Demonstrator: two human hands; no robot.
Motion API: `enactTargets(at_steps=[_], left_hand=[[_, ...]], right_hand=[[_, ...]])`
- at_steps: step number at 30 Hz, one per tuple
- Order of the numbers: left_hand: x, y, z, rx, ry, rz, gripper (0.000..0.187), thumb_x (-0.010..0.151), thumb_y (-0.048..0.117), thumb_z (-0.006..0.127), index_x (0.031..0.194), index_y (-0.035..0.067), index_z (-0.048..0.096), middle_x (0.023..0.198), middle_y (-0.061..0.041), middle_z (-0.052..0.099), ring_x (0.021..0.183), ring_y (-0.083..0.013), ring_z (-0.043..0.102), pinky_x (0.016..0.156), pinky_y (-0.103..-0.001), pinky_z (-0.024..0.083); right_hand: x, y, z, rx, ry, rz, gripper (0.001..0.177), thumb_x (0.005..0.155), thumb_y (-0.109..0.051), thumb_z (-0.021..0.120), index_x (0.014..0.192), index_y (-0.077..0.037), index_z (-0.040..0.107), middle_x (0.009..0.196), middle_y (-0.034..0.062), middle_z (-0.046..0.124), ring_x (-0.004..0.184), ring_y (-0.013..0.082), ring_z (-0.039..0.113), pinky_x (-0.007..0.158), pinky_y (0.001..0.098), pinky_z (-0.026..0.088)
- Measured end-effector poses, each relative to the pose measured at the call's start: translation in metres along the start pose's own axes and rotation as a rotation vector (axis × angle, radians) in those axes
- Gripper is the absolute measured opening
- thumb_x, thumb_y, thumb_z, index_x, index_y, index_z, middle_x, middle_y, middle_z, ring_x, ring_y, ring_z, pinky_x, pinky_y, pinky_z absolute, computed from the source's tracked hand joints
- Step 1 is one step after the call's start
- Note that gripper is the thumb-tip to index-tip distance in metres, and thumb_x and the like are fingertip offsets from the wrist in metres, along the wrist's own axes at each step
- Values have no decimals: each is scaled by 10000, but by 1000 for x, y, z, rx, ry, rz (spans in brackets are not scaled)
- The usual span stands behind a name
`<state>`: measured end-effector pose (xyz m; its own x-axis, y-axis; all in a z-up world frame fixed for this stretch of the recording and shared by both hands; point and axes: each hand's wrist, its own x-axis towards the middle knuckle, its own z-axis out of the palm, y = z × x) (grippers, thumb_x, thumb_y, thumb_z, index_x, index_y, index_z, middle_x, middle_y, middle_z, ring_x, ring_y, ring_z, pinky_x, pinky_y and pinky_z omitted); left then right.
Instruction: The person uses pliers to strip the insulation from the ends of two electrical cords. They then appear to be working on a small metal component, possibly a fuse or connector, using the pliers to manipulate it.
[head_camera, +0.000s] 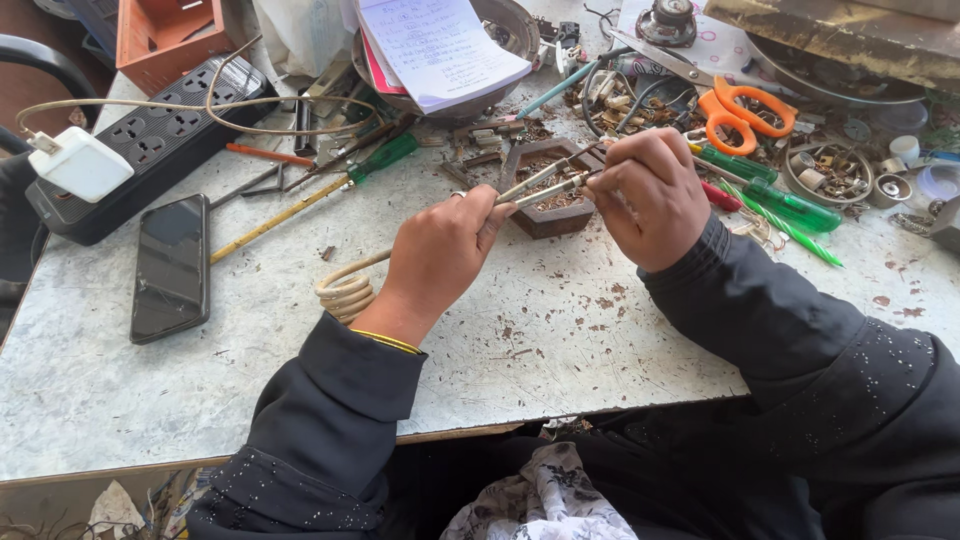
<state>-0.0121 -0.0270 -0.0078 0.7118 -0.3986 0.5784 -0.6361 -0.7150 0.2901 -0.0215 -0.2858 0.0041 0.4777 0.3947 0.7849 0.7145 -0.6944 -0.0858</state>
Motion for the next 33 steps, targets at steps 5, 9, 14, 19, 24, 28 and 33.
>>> enactTargets(at_steps=[5,9,14,19,24,28,33], left_hand=[[-1,1,1,-4,34,21,261,1039,332,618,948,92,569,678,-119,663,620,-329,693,503,-437,524],[1,-2,3,-5,19,-1,255,1042,331,611,951,97,570,670,-122,661,616,-337,691,506,-445,522],[6,-12,0,-32,-9,-68,281,1080,331,553,945,85,548,656,-113,639,561,-313,669,495,-433,518],[4,-22,-5,30,103,-31,320,1092,340,559,908,79,530,675,-120,631,601,-344,649,517,-459,493],[3,-23,-4,43,115,-13,301,1089,334,560,933,77,550,672,-126,631,617,-352,650,518,-461,486],[3,-23,-7,4,104,-34,299,1089,330,562,936,73,552,685,-125,643,606,-339,655,498,-443,488],[5,-21,-14,-14,140,-51,278,1076,321,569,945,76,565,681,-126,647,613,-343,658,496,-446,485]], right_hand=[[-1,-3,0,-30,52,-70,146,907,-15,811,979,-51,689,1065,76,592,1039,280,567,933,389,504],[9,-4,-2,-139,27,-176,153,903,-19,822,998,-71,714,1016,51,619,987,247,604,886,373,525],[7,3,-25,93,-95,96,347,919,-98,833,1229,-29,694,1064,99,661,957,223,637,855,346,540],[-1,51,-33,-221,-421,399,294,929,-58,659,1222,-26,670,1060,157,683,1003,304,648,910,418,518],[-26,86,-5,-307,-600,405,233,916,-91,623,1130,-50,706,1066,159,684,1091,365,619,945,451,492],[-31,92,-5,-308,-619,350,213,926,-196,672,1067,-41,709,1012,160,671,1049,354,625,933,438,502],[-13,81,-22,-169,-428,474,134,974,-69,634,1074,9,677,1043,200,645,946,327,663,850,414,530]])
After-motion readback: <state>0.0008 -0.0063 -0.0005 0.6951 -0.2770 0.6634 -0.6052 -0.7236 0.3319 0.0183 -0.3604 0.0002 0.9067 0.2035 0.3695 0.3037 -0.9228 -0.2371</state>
